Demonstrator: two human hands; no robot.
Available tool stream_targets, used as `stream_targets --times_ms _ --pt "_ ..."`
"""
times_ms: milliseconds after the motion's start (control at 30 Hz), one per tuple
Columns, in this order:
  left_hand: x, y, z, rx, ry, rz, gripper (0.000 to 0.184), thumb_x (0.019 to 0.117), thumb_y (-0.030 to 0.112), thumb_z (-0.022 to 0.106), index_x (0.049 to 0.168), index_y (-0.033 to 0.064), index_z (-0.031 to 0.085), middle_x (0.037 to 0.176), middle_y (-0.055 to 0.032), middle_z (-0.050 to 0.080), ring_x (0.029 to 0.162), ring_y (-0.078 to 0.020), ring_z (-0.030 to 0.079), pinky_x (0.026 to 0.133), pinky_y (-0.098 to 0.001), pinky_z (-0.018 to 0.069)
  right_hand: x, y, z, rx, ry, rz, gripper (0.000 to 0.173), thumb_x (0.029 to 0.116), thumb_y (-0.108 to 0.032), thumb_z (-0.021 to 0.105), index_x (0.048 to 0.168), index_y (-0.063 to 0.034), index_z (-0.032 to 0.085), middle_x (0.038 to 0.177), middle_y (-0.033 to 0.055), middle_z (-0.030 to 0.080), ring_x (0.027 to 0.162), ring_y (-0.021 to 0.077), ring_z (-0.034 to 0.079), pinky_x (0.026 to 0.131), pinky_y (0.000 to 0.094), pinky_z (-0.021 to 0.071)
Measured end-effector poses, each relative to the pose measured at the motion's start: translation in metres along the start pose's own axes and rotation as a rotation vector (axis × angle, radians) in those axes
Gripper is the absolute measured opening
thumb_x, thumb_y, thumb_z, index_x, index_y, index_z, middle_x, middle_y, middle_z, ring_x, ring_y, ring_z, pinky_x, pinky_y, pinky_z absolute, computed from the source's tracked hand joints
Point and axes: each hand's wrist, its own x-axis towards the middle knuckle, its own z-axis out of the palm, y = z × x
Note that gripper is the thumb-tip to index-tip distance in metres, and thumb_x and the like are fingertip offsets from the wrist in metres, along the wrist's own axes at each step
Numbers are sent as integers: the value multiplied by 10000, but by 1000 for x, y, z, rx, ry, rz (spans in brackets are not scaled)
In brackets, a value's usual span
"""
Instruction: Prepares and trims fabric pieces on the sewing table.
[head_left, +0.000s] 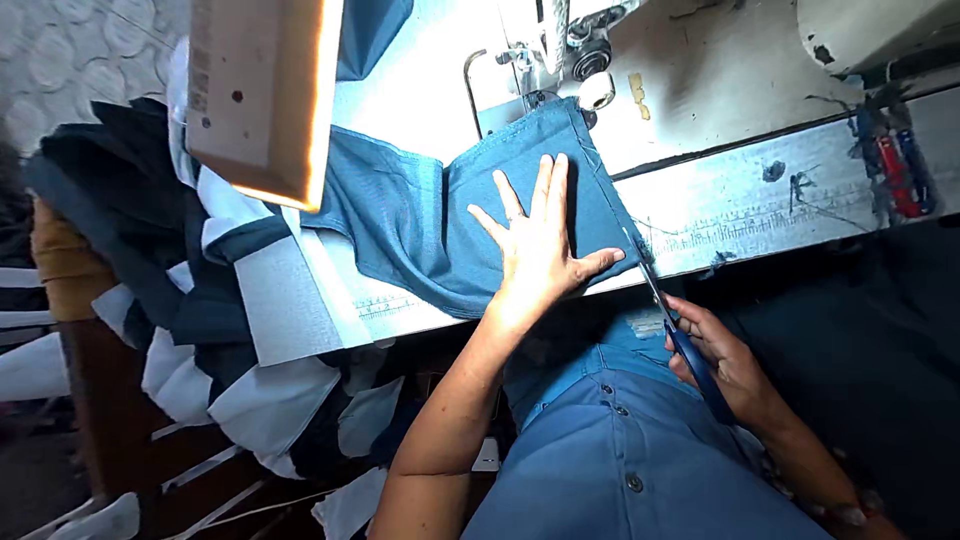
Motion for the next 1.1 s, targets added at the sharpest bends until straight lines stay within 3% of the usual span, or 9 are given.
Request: stream_targets --times_ms 200,400,667,833,1000,1100 --pt "0 -1 1 -22 19 15 1220 706 750 718 1620 77 271 1661 -147 316 1500 -602 131 993 -911 -37 -2 -13 6 16 97 47 586 928 -296 681 1363 66 530 881 -86 632 669 -83 592 601 102 527" --pt "-1 0 1 -21 24 22 1234 701 760 711 1621 70 264 1657 -147 327 1498 -603 136 996 -907 -26 -12 -15 13 31 156 41 475 924 -197 692 1296 68 559 810 -109 653 602 -81 585 532 105 513" --pt "0 0 0 -22 -1 20 1258 688 763 720 1631 84 239 1671 -130 301 1506 -591 127 1008 -899 -39 -12 -13 7 -27 140 10 474 939 -236 680 1305 47 575 765 -121 631 575 -97 551 512 87 488" --pt "-9 4 -4 -45 -32 67 1216 745 676 755 1634 57 205 1684 -136 268 1521 -570 100 1020 -891 -44 -3 -7 7 -112 63 -16 584 971 -394 600 1336 57 535 803 -69 574 647 -85 521 596 96 464" --pt "-15 9 -12 -43 -59 80 1180 778 581 788 1628 22 190 1685 -151 256 1530 -547 114 1048 -875 -18 -4 -8 19 -157 178 -37 519 952 -303 649 1299 75 575 819 -39 633 683 -97 534 644 74 458" --pt "-14 6 -4 -41 -23 92 1183 769 630 761 1626 31 208 1675 -159 279 1513 -578 124 1026 -889 -22 -9 -8 25 -128 221 -58 453 946 -224 661 1254 98 585 791 -44 629 655 -102 528 615 68 454"
